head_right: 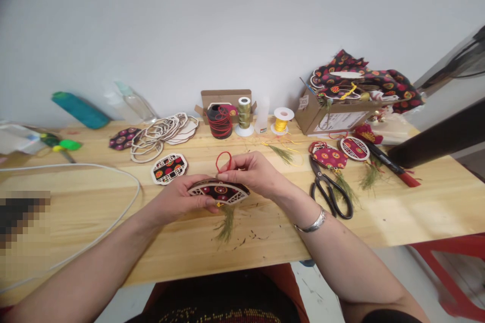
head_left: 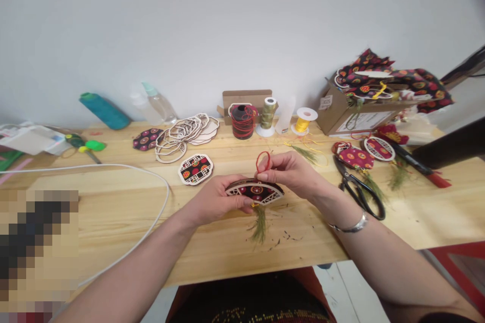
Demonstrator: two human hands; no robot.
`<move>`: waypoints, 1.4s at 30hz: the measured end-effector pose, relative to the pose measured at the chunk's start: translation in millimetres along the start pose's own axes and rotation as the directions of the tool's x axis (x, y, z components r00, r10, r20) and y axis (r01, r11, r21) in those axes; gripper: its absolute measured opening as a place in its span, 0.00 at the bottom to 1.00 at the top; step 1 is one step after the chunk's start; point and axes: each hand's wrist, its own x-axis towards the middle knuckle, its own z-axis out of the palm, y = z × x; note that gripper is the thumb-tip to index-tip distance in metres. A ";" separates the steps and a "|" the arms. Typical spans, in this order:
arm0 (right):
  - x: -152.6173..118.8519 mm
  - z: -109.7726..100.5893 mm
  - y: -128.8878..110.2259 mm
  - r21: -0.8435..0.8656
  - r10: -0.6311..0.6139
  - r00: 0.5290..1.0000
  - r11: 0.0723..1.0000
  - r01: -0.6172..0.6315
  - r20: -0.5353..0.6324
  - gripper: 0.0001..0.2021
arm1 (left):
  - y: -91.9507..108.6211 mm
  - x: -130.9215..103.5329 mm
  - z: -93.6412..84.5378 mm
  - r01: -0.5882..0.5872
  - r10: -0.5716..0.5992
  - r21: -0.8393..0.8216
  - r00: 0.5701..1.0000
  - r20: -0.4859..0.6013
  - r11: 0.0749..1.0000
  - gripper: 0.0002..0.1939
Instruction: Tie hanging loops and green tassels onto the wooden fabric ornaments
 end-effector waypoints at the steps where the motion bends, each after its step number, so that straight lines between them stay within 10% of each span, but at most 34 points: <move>1: 0.0 0.2 0.3 -0.001 0.003 1.000 1.000 -0.003 0.001 0.08 | -0.2 0.2 0.0 -0.005 0.005 -0.005 1.000 0.002 1.000 0.15; 20: 0.4 4.4 2.2 -0.204 0.018 0.992 0.978 -0.043 -0.125 0.16 | -4.2 3.1 -4.7 -0.055 0.042 -0.121 0.993 -0.112 0.991 0.18; 42: 1.0 3.5 1.9 0.021 0.054 0.986 0.998 -0.051 -0.156 0.11 | -2.4 1.3 -0.5 -0.015 0.014 -0.086 1.000 -0.018 0.996 0.18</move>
